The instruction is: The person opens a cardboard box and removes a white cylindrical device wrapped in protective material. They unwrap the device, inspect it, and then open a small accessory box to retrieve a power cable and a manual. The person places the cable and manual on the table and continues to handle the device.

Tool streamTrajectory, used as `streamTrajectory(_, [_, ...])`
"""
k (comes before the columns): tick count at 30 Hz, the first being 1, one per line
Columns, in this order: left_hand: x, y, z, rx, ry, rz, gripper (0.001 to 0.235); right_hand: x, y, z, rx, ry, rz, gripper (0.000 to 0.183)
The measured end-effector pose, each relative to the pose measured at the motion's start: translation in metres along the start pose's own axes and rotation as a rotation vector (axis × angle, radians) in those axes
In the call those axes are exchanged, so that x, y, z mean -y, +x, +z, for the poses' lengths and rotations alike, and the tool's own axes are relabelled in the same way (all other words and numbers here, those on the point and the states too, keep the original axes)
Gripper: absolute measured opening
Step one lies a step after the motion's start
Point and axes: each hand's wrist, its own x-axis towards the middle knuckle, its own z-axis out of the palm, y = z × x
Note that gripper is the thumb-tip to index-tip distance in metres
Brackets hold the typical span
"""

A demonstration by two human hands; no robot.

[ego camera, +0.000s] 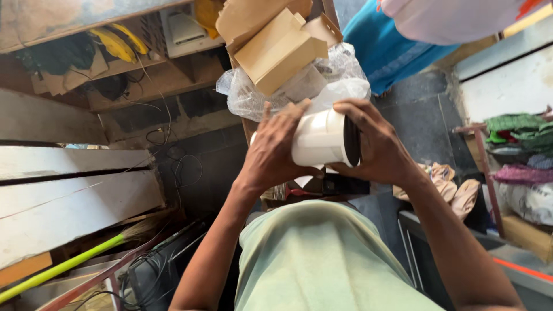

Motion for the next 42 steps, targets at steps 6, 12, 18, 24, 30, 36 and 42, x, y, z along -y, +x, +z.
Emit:
streamTrajectory(6, [-0.019,0.005,0.007,0.034,-0.074,-0.116,0.093,0.000,-0.016,0.008,-0.024,0.017,0.017,0.091])
streamTrajectory(12, [-0.027,-0.001,0.015,-0.026,-0.013,-0.182,0.086,-0.006,-0.031,0.015,-0.038,0.018,0.035,0.097])
streamTrajectory(18, [-0.035,-0.003,0.013,-0.080,-0.023,-0.175,0.086,-0.009,-0.037,0.019,-0.061,-0.003,-0.006,0.098])
streamTrajectory(24, [-0.029,-0.002,0.001,0.060,0.046,0.021,0.099,-0.007,-0.040,-0.008,0.098,0.237,0.000,0.094])
streamTrajectory(30, [-0.025,-0.002,-0.008,0.071,0.228,0.197,0.081,-0.017,-0.036,-0.034,0.198,0.336,0.250,0.063])
streamTrajectory(36, [-0.027,-0.004,-0.002,0.040,0.466,0.249,0.058,-0.002,-0.023,-0.036,0.324,0.154,0.421,0.079])
streamTrajectory(42, [-0.023,-0.007,0.007,0.057,0.571,0.305,0.055,0.012,-0.014,-0.029,0.435,0.013,0.569,0.092])
